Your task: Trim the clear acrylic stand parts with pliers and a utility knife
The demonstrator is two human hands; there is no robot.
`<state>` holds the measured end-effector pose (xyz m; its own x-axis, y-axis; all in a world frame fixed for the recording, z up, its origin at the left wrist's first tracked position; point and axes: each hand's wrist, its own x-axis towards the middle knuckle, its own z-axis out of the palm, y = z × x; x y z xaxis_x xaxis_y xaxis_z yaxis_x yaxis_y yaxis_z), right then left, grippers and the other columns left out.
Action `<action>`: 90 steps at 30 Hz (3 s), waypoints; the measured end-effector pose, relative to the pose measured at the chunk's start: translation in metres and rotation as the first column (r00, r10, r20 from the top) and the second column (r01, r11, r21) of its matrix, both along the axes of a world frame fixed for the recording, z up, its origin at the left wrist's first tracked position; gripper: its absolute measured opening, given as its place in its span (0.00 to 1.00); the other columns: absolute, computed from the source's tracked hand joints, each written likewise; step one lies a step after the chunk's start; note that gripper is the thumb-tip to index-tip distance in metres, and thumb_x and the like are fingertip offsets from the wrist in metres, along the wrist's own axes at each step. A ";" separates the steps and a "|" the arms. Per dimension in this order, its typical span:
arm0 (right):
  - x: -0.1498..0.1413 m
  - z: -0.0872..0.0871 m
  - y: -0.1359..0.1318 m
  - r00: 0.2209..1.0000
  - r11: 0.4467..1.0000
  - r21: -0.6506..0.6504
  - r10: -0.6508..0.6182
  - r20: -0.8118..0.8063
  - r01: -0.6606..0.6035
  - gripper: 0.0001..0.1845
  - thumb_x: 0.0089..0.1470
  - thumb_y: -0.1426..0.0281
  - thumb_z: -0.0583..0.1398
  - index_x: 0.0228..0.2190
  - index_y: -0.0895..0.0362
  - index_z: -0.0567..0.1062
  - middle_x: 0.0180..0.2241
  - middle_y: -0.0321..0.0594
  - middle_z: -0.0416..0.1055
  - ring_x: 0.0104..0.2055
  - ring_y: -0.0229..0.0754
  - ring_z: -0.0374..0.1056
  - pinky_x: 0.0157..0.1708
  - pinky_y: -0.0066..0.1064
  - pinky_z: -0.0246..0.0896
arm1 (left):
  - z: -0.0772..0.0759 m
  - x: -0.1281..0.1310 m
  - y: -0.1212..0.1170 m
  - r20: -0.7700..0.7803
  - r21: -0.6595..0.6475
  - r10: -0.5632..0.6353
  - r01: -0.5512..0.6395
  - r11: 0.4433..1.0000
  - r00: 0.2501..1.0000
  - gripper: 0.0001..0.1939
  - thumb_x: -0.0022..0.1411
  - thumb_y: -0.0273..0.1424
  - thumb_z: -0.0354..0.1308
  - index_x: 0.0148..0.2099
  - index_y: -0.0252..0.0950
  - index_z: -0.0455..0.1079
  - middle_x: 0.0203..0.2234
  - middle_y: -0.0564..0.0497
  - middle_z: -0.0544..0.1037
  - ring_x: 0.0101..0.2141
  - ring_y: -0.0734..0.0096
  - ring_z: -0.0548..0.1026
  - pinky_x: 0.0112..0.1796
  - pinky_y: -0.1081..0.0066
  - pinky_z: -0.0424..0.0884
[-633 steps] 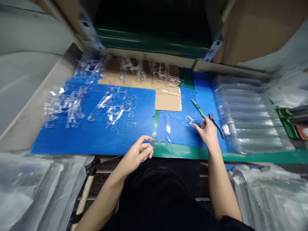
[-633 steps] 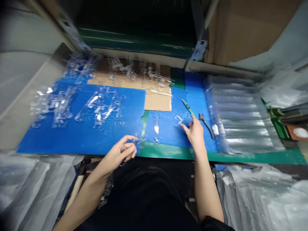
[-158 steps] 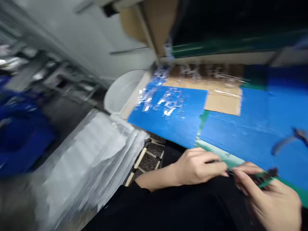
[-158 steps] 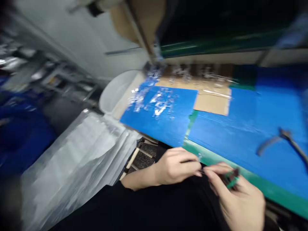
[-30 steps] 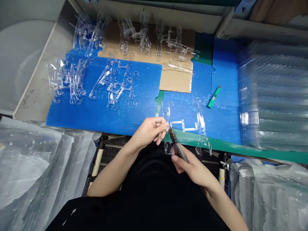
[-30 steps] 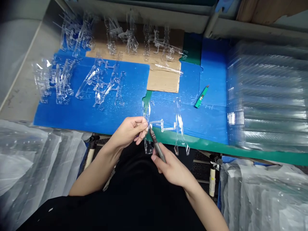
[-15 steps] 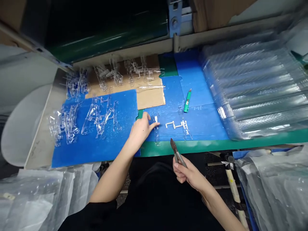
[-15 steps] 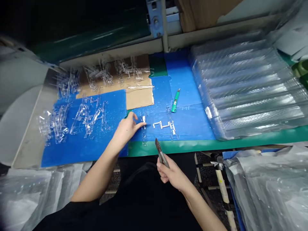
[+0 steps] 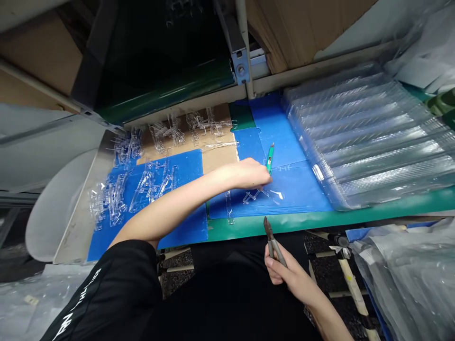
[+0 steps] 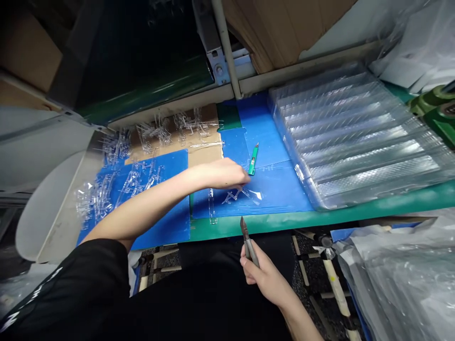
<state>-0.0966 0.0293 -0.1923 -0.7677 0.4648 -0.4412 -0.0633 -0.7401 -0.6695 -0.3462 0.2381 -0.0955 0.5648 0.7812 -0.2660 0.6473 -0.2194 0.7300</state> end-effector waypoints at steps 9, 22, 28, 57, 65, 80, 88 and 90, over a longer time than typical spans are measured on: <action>-0.037 0.042 0.016 0.927 0.900 0.347 0.139 0.348 -0.265 0.17 0.73 0.50 0.56 0.47 0.50 0.67 0.37 0.34 0.64 0.38 0.42 0.61 0.42 0.37 0.62 | 0.009 -0.066 -0.139 0.301 -0.359 0.650 -0.549 0.755 0.697 0.21 0.69 0.46 0.68 0.33 0.35 0.71 0.21 0.52 0.77 0.19 0.76 0.71 0.20 0.77 0.62; -0.064 0.063 0.013 0.841 0.831 0.343 0.244 0.483 -0.438 0.15 0.74 0.52 0.56 0.47 0.50 0.66 0.43 0.36 0.68 0.45 0.45 0.65 0.49 0.40 0.62 | -0.040 -0.070 -0.192 0.458 -0.534 0.755 -0.534 0.655 0.469 0.23 0.65 0.46 0.73 0.32 0.34 0.70 0.20 0.53 0.77 0.18 0.81 0.70 0.19 0.81 0.62; -0.068 0.062 0.013 0.861 0.857 0.312 0.249 0.444 -0.409 0.16 0.74 0.52 0.57 0.49 0.51 0.68 0.46 0.38 0.69 0.43 0.43 0.66 0.44 0.37 0.65 | -0.046 -0.073 -0.192 0.481 -0.556 0.760 -0.519 0.650 0.437 0.22 0.65 0.44 0.73 0.32 0.34 0.70 0.20 0.53 0.77 0.17 0.81 0.70 0.19 0.81 0.61; -0.051 0.053 0.026 0.899 0.896 0.232 0.295 0.324 -0.378 0.14 0.74 0.53 0.58 0.45 0.51 0.68 0.34 0.33 0.62 0.34 0.39 0.59 0.38 0.35 0.65 | -0.055 -0.058 -0.183 0.458 -0.619 0.763 -0.453 0.642 0.456 0.20 0.65 0.43 0.73 0.33 0.34 0.70 0.20 0.53 0.78 0.17 0.81 0.70 0.19 0.81 0.62; -0.060 0.013 0.041 0.997 0.981 -0.184 0.070 0.020 -0.065 0.26 0.62 0.51 0.71 0.40 0.52 0.62 0.28 0.25 0.53 0.25 0.30 0.43 0.24 0.25 0.36 | -0.076 -0.048 -0.138 0.315 -0.595 0.768 -0.514 0.617 0.558 0.29 0.61 0.55 0.72 0.30 0.34 0.69 0.20 0.50 0.77 0.17 0.81 0.66 0.19 0.78 0.59; -0.010 -0.023 0.015 0.988 0.968 -0.200 -0.153 0.003 0.150 0.24 0.63 0.52 0.71 0.39 0.53 0.65 0.28 0.26 0.53 0.25 0.29 0.42 0.23 0.25 0.36 | -0.049 -0.053 -0.131 0.118 -0.294 0.676 -0.625 0.723 0.727 0.09 0.74 0.40 0.55 0.47 0.41 0.63 0.30 0.53 0.79 0.29 0.68 0.77 0.35 0.68 0.71; -0.007 -0.011 0.014 0.957 0.955 -0.055 -0.291 -0.002 0.291 0.22 0.65 0.54 0.69 0.37 0.53 0.66 0.29 0.27 0.52 0.25 0.30 0.43 0.24 0.26 0.38 | -0.092 -0.028 -0.018 0.186 0.094 0.739 -0.761 0.642 0.647 0.21 0.62 0.32 0.71 0.55 0.32 0.75 0.23 0.58 0.73 0.28 0.68 0.73 0.35 0.71 0.63; -0.011 -0.004 0.010 0.952 0.952 -0.019 -0.305 0.003 0.305 0.21 0.65 0.54 0.69 0.38 0.54 0.67 0.29 0.28 0.52 0.25 0.31 0.43 0.24 0.26 0.39 | -0.096 -0.019 -0.001 0.204 0.087 0.717 -0.742 0.665 0.666 0.12 0.64 0.30 0.69 0.48 0.31 0.79 0.25 0.53 0.78 0.29 0.66 0.76 0.35 0.70 0.66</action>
<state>-0.1077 0.0398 -0.1968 -0.5905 0.6685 -0.4521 -0.2881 -0.6979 -0.6557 -0.3649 0.2368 -0.1917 -0.1840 0.9799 -0.0766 0.5404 0.1659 0.8249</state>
